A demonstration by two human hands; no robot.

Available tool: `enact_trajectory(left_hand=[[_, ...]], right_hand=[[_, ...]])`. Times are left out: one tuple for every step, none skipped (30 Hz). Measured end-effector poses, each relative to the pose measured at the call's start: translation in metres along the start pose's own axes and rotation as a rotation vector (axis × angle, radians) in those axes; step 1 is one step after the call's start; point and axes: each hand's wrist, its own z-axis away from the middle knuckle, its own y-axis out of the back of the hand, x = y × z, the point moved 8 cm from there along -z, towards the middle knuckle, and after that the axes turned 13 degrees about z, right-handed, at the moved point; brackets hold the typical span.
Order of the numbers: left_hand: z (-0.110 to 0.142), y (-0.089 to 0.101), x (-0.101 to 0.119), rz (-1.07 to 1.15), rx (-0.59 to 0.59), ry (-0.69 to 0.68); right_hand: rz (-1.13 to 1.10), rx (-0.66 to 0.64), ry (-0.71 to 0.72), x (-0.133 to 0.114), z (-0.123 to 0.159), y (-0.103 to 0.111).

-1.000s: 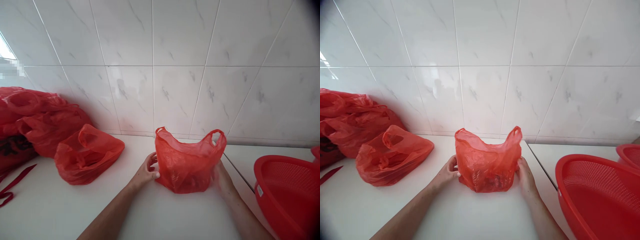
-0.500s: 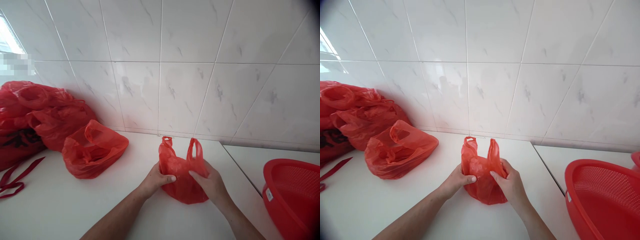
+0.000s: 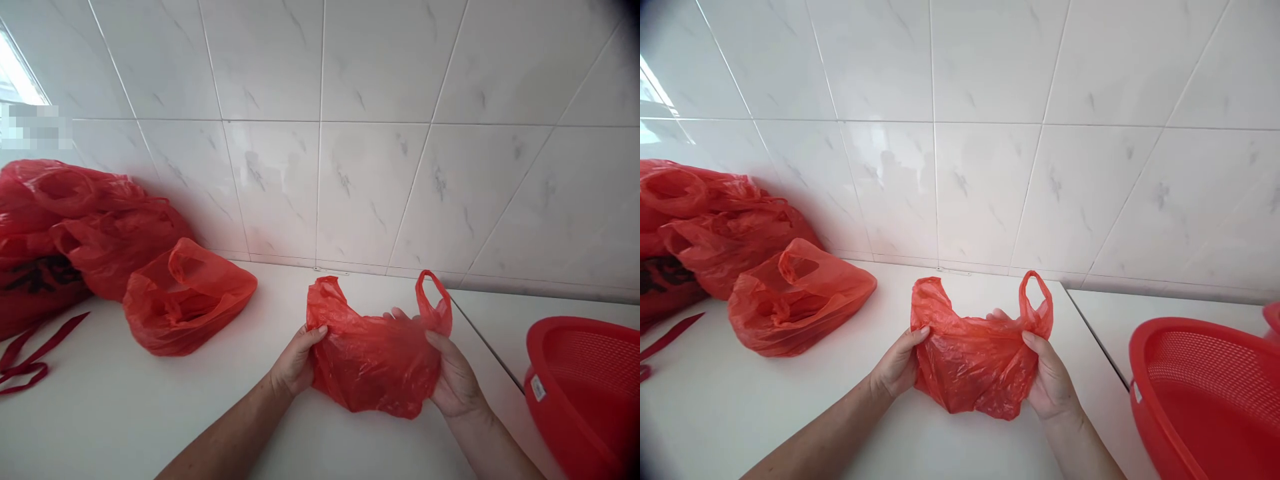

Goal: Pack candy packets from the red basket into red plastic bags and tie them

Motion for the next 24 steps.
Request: enact_trajectory(left_hand=[[0.000,0.001,-0.003,0.007,0.012,0.012],[-0.001,0.003,-0.006,0.009,0.033,0.025],[-0.001,0.005,-0.008,0.007,0.058,0.033],[-0.002,0.008,-0.010,0.005,0.082,0.040],[-0.003,0.010,-0.012,0.003,0.100,0.044],[-0.003,0.012,-0.014,0.004,0.112,0.044],[-0.004,0.012,-0.014,0.006,0.118,0.038],[-0.004,0.012,-0.013,0.012,0.112,0.032],[-0.003,0.009,-0.013,0.019,0.091,0.035],[-0.002,0.005,-0.012,0.027,0.055,0.043],[-0.001,-0.001,-0.012,0.032,0.005,0.056],[0.002,-0.009,-0.012,0.032,-0.052,0.077],[0.004,-0.016,-0.013,0.024,-0.111,0.102],[0.007,-0.023,-0.014,0.009,-0.161,0.125],[0.009,-0.028,-0.016,-0.011,-0.197,0.141],[0.010,-0.031,-0.018,-0.029,-0.217,0.154],[0.011,-0.032,-0.020,-0.040,-0.222,0.163],[0.010,-0.031,-0.022,-0.040,-0.211,0.162],[0.009,-0.028,-0.023,-0.027,-0.186,0.154],[0.008,-0.023,-0.024,-0.005,-0.148,0.144],[0.006,-0.017,-0.025,0.023,-0.102,0.136],[0.004,-0.012,-0.026,0.053,-0.054,0.135],[0.003,-0.006,-0.027,0.082,-0.010,0.142],[0.002,-0.002,-0.029,0.110,0.031,0.154]], right_hand=[[0.008,0.013,0.000,0.001,0.000,-0.001],[0.001,0.014,-0.007,0.002,0.000,-0.003],[-0.016,-0.003,-0.022,0.003,0.000,-0.006],[-0.036,-0.035,-0.045,0.004,0.001,-0.012],[-0.056,-0.073,-0.069,0.004,0.001,-0.018],[-0.076,-0.107,-0.093,0.004,0.002,-0.023],[-0.099,-0.133,-0.116,0.004,0.002,-0.028],[-0.125,-0.141,-0.129,0.004,0.003,-0.031],[-0.153,-0.137,-0.134,0.003,0.003,-0.032],[-0.178,-0.125,-0.138,0.003,0.004,-0.032],[-0.193,-0.115,-0.144,0.003,0.004,-0.032],[-0.194,-0.110,-0.150,0.005,0.005,-0.033],[-0.179,-0.113,-0.156,0.006,0.005,-0.034],[-0.153,-0.129,-0.162,0.008,0.006,-0.037],[-0.122,-0.153,-0.170,0.010,0.008,-0.040],[-0.097,-0.169,-0.173,0.011,0.009,-0.043],[-0.082,-0.179,-0.175,0.012,0.009,-0.045],[-0.083,-0.178,-0.180,0.013,0.010,-0.047],[-0.099,-0.170,-0.187,0.013,0.010,-0.047],[-0.125,-0.161,-0.195,0.013,0.010,-0.046],[-0.156,-0.153,-0.197,0.012,0.009,-0.045],[-0.184,-0.157,-0.190,0.011,0.009,-0.045],[-0.200,-0.166,-0.171,0.009,0.009,-0.045],[-0.199,-0.173,-0.143,0.006,0.009,-0.044]])
